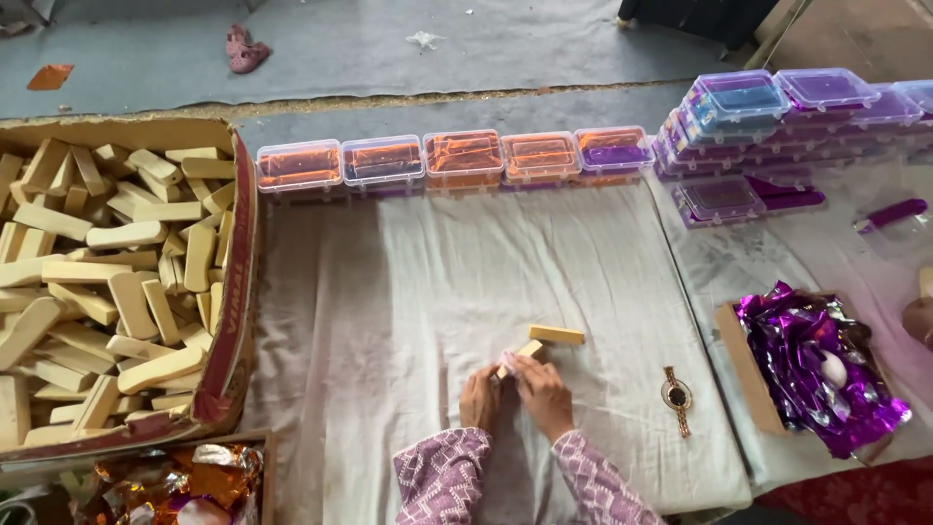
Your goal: The recorder cleans wooden blocks with a cloth and wraps them in purple foil for packaging.
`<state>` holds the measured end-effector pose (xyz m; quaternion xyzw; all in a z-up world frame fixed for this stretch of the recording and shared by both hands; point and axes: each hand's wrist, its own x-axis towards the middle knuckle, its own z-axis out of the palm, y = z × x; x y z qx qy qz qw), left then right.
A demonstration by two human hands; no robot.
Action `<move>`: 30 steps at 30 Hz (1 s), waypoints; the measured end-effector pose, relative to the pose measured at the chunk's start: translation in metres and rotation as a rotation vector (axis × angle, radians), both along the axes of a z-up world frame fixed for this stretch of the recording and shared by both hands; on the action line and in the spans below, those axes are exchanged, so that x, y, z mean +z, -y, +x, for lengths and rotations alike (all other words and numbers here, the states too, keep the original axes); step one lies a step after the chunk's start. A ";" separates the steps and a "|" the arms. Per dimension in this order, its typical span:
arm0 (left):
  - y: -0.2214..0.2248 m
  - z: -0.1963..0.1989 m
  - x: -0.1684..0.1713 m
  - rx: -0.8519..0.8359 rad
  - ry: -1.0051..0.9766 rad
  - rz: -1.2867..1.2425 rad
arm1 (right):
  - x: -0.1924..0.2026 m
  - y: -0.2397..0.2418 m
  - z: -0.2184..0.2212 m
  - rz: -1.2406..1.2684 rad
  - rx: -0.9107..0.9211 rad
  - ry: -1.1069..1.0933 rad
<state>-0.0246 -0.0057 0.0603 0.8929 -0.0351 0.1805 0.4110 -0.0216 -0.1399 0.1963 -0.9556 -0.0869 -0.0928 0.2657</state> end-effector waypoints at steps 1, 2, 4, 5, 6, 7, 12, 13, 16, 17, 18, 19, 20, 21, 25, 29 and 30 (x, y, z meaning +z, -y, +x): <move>0.000 -0.002 0.001 -0.001 -0.003 -0.001 | 0.001 0.005 0.004 -0.001 -0.001 -0.003; 0.000 -0.004 0.001 -0.002 0.028 -0.011 | 0.003 0.009 0.007 -0.025 -0.012 -0.016; -0.002 0.000 0.011 -0.002 0.064 -0.022 | 0.003 0.011 0.015 -0.048 -0.023 -0.023; -0.002 -0.001 0.018 -0.017 0.097 -0.026 | 0.002 0.009 0.014 -0.079 -0.047 -0.018; -0.002 -0.002 0.026 -0.032 0.131 -0.030 | 0.000 0.008 0.013 -0.110 -0.071 -0.013; -0.003 -0.002 0.027 -0.035 0.129 -0.032 | 0.000 0.003 0.007 -0.111 -0.074 -0.015; -0.001 -0.006 0.000 -0.034 0.063 0.001 | 0.003 -0.016 -0.019 -0.008 0.003 0.012; 0.000 -0.006 -0.011 -0.031 0.060 -0.003 | 0.002 -0.012 -0.020 -0.012 0.007 0.008; 0.002 0.005 -0.022 -0.068 0.168 0.062 | -0.002 0.003 -0.008 -0.007 0.026 -0.028; 0.002 0.001 -0.016 -0.066 0.174 0.014 | -0.006 0.010 -0.006 -0.025 -0.002 -0.016; 0.002 -0.002 -0.010 -0.063 0.181 -0.034 | -0.011 0.017 -0.004 -0.044 -0.030 -0.005; 0.002 -0.003 -0.011 -0.063 0.180 -0.033 | -0.009 0.020 -0.001 -0.043 -0.029 -0.006; 0.001 -0.003 -0.011 -0.078 0.176 -0.019 | -0.007 0.022 0.001 0.007 -0.060 -0.016; 0.002 -0.005 -0.011 -0.089 0.170 -0.006 | -0.006 0.025 0.003 0.055 -0.086 -0.027; 0.003 -0.001 -0.006 -0.074 0.091 0.000 | -0.009 -0.003 -0.006 -0.007 -0.131 0.007; 0.001 -0.007 -0.006 -0.067 0.111 0.013 | -0.008 -0.008 -0.018 -0.032 -0.022 0.020; 0.000 -0.006 -0.002 -0.075 0.142 -0.009 | -0.001 -0.006 -0.017 -0.048 0.042 0.010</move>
